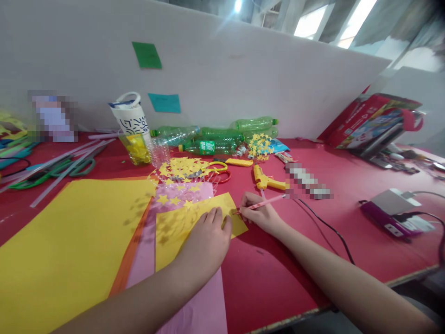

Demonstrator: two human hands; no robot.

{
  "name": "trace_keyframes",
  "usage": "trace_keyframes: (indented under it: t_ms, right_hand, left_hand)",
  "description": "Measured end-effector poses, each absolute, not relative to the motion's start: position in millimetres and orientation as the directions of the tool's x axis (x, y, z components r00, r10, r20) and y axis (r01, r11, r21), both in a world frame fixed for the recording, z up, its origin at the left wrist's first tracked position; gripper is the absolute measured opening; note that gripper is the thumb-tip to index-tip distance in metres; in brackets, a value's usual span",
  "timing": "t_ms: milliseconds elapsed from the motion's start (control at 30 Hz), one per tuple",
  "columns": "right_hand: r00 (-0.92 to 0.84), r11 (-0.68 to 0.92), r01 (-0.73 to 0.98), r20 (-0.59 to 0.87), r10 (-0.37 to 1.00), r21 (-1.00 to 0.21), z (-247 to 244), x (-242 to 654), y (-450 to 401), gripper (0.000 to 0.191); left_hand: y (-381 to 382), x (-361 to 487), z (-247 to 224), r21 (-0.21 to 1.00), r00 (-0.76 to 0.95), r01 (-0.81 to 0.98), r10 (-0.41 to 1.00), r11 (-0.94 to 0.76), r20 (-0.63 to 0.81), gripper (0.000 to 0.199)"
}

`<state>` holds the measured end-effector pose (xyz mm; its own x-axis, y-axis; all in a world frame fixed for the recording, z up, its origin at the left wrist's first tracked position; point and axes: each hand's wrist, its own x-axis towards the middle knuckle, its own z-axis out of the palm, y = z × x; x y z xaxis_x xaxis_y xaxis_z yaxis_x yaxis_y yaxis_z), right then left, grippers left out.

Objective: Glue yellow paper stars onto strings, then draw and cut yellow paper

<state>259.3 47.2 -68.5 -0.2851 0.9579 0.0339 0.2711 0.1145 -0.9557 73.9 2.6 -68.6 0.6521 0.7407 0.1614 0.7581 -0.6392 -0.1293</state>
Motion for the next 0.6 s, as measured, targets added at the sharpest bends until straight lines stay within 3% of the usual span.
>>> trace_keyframes:
  t_ms: [600]
  right_hand:
    - [-0.269,0.163,0.314,0.077,0.96,-0.935,-72.6,258.5,47.0,0.012]
  left_hand:
    - [2.8,74.7,-67.0,-0.122,0.658,0.753,0.741,-0.647,0.132,0.037]
